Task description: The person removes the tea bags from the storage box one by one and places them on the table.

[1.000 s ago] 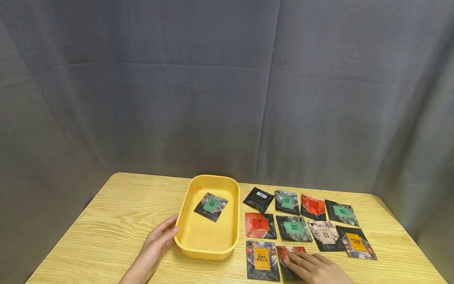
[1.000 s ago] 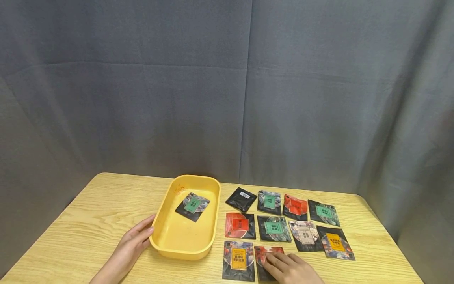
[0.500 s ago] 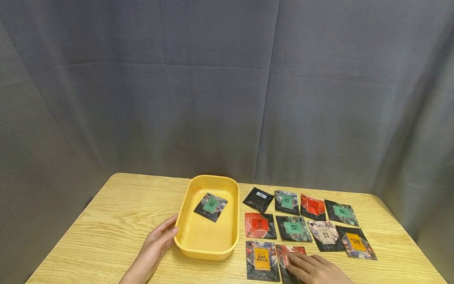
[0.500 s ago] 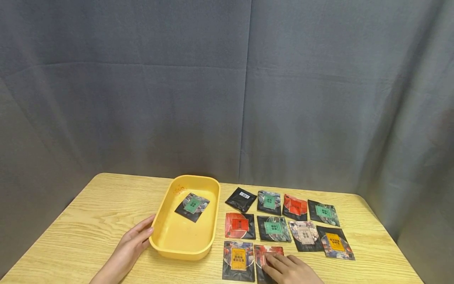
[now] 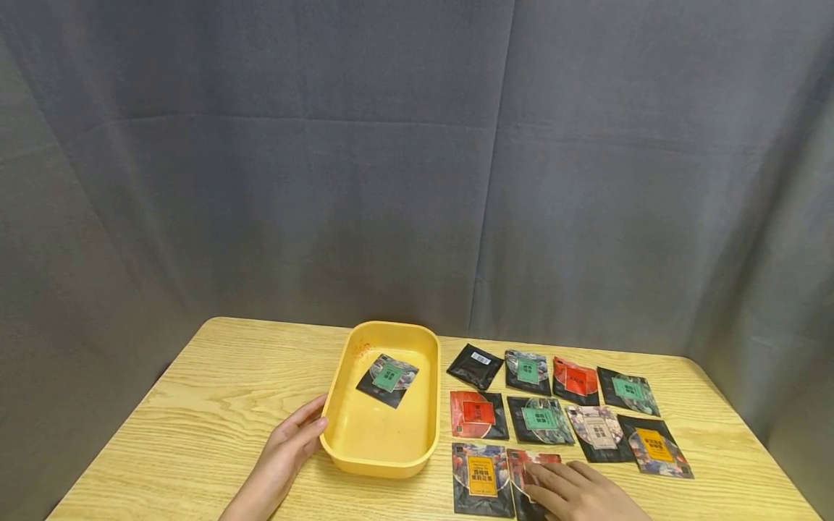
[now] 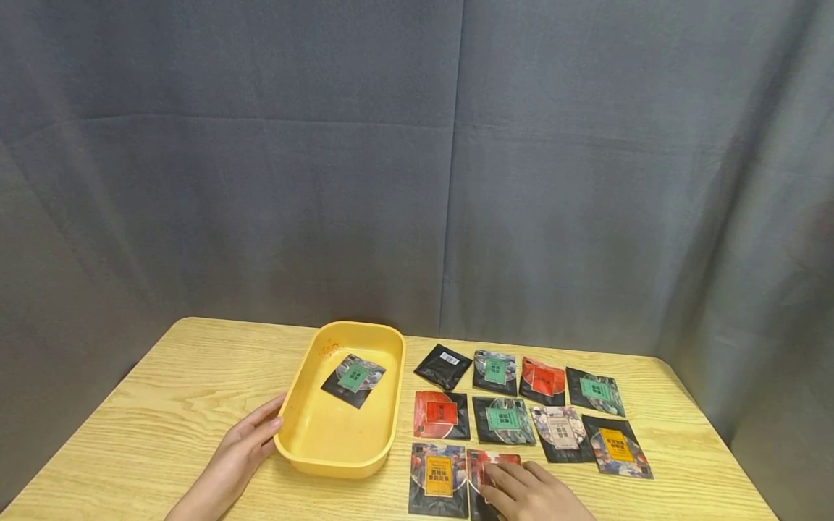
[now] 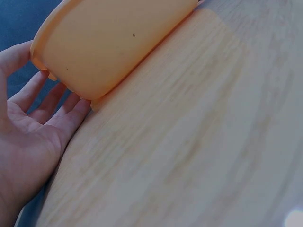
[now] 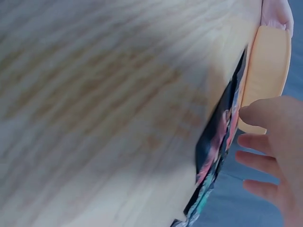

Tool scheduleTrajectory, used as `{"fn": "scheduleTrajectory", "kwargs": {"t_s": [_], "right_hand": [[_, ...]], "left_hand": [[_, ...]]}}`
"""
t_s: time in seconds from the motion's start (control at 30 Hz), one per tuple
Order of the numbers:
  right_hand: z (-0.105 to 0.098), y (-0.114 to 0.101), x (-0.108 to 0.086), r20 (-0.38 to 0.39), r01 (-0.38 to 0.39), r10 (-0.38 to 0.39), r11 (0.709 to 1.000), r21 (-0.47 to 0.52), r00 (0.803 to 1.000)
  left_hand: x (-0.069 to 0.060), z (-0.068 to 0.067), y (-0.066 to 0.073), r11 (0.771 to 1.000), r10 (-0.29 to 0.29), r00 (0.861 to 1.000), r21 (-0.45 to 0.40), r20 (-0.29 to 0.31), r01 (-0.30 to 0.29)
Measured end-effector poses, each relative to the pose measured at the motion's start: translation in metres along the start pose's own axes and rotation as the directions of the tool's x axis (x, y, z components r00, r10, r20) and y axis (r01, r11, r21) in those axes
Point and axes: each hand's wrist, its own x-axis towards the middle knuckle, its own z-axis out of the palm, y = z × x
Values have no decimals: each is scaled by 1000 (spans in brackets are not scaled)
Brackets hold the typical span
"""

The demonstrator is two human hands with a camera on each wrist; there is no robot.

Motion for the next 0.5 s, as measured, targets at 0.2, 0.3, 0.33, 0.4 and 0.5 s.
{"fn": "scheduleTrajectory", "kwargs": {"t_s": [0.2,0.3,0.33,0.4,0.5], "right_hand": [[-8,-3,12,-62,18,-20,999,-32,998],[-14,-8,20,-81,15,-18,999,-40,997],[-16,-10,23,-82,11,-14,999,-38,997],[-20,-13,29,-89,-2,-1,999,-35,996],[-26,-19,38,-84,-28,27,999,-16,996]], "left_hand": [[0,0,1,1000,-1,1000,-3,-6,1],[0,0,0,1000,-1,1000,4,1,1],[0,-1,0,1000,1,1000,8,3,-1],[0,-1,0,1000,4,1000,12,5,-4],[-1,-1,0,1000,6,1000,15,4,-6]]}}
